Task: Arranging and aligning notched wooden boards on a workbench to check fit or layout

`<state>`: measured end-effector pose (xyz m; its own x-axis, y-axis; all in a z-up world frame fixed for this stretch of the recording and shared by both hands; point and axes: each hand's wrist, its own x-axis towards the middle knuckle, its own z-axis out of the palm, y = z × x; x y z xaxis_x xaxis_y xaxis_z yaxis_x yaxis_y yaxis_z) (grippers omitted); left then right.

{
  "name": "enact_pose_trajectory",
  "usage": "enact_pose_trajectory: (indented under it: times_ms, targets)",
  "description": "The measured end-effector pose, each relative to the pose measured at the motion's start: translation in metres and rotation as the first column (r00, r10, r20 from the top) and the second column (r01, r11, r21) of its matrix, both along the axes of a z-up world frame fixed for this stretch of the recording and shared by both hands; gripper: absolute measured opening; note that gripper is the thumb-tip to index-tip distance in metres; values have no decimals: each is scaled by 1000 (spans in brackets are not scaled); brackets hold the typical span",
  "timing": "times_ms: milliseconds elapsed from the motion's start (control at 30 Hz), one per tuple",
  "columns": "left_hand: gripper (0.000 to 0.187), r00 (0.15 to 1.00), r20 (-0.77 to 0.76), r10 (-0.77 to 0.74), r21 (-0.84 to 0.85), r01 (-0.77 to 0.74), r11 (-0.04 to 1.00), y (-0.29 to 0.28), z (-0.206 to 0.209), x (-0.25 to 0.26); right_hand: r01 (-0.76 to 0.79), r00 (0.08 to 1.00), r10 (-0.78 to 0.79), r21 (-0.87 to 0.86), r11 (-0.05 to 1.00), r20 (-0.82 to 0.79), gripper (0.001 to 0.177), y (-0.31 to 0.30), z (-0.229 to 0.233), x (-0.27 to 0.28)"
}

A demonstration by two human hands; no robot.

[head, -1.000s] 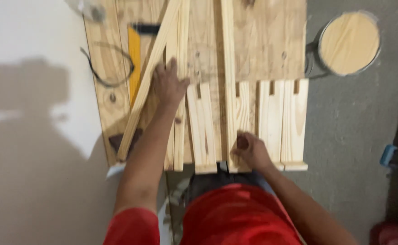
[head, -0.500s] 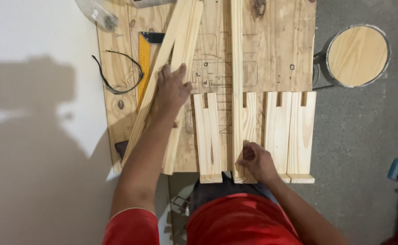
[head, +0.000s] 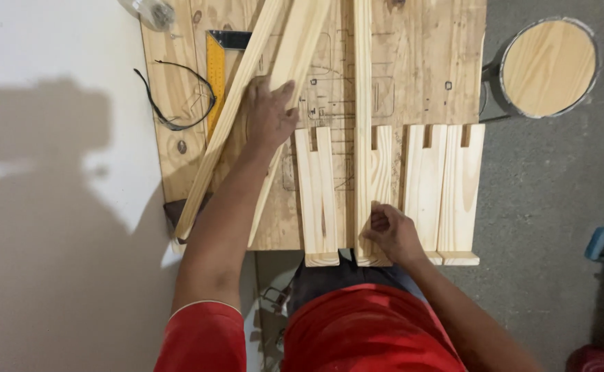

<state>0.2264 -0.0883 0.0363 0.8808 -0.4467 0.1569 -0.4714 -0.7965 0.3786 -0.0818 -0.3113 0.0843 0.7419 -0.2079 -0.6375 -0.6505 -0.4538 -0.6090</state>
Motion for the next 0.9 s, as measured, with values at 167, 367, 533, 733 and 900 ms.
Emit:
enact_pose_trajectory:
  times_ms: [167,367,533,733,900]
  targets:
    - [60,972,-233,35,88,-15,996,-46,-23,19,36,999,-35,33,999,-35,61,2,-2,2]
    - [61,953,-292,-78,-40,70,997,-57,-13,48,65,996,-72,112,992,59,59,1,-4,-1]
    - [66,939,-314,-143,-92,120,989,-61,-7,59,76,994,-85,119,990,72,63,-1,-12,-3]
    - [92,970,-187,-156,98,176,979,-20,-13,32,-13,999,11,57,998,43,56,-1,7,11]
    - [64,993,34,-117,39,116,993,22,-15,-19,-3,1000,3,35,999,-3,57,1,19,11]
